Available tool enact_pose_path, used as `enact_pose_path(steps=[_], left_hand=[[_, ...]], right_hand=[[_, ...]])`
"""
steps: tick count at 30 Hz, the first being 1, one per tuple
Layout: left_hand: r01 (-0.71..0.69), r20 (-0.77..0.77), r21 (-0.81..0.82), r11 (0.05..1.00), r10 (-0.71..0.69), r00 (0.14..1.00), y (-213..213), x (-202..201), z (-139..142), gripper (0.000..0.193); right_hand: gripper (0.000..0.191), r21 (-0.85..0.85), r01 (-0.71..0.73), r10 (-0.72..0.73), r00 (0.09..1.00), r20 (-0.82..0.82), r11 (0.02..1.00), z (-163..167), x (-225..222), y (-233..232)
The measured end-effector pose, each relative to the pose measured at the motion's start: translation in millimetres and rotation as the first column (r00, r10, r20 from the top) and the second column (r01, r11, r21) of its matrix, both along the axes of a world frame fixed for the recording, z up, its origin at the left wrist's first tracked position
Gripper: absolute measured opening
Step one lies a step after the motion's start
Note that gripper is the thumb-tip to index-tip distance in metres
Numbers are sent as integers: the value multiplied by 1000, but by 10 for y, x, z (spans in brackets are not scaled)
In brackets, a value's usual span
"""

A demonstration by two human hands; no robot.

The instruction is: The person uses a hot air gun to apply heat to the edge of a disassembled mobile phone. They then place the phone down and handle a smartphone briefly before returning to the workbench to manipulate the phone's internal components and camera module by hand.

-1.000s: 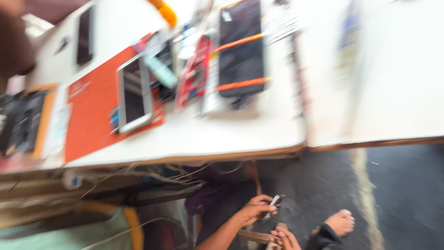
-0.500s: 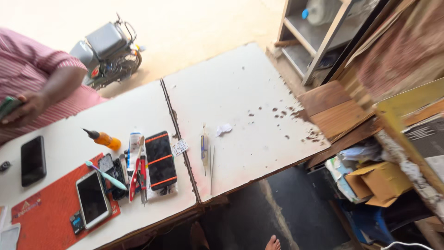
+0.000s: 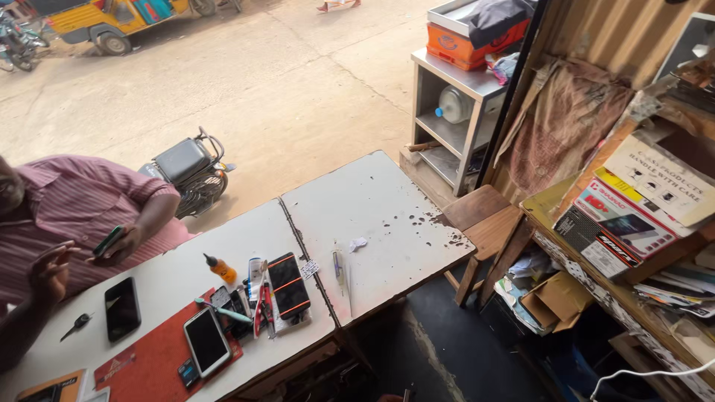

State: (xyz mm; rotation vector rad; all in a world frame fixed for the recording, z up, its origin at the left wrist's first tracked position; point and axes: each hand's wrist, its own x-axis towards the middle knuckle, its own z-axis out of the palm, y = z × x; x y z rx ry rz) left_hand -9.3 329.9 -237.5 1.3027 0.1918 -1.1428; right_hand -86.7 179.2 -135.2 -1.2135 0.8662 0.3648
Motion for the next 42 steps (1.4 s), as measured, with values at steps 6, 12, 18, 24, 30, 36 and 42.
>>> enact_pose_path(steps=[6, 12, 18, 24, 30, 36, 42], left_hand=[[-429, 2, -217, 877, 440, 898, 367, -128, 73, 34], [-421, 59, -413, 807, 486, 872, 1025, -38, 690, 23], [-348, 83, -741, 574, 593, 801, 1420, 472, 1386, 19], [-376, -67, -845, 380, 622, 780, 1578, 645, 1671, 19], [-366, -141, -884, 290, 580, 802, 1647, 642, 1814, 27], [-396, -220, -900, 185, 592, 775, 1760, 483, 1791, 36], [-427, -286, -898, 109, 591, 754, 1770, 372, 1778, 40]], right_hand=[[30, -16, 52, -53, 995, -82, 999, 178, 69, 118], [29, -65, 57, -64, 992, -109, 996, -344, 135, 178], [28, -133, 97, -102, 994, -30, 986, -194, 116, 371], [27, -174, 107, -98, 993, 60, 979, 375, 439, 729], [28, -156, 75, -94, 988, -119, 985, 256, 239, 804], [31, -233, -85, 63, 993, -102, 969, -177, -72, 667], [26, -177, 34, -71, 977, -204, 984, -62, 51, 624]])
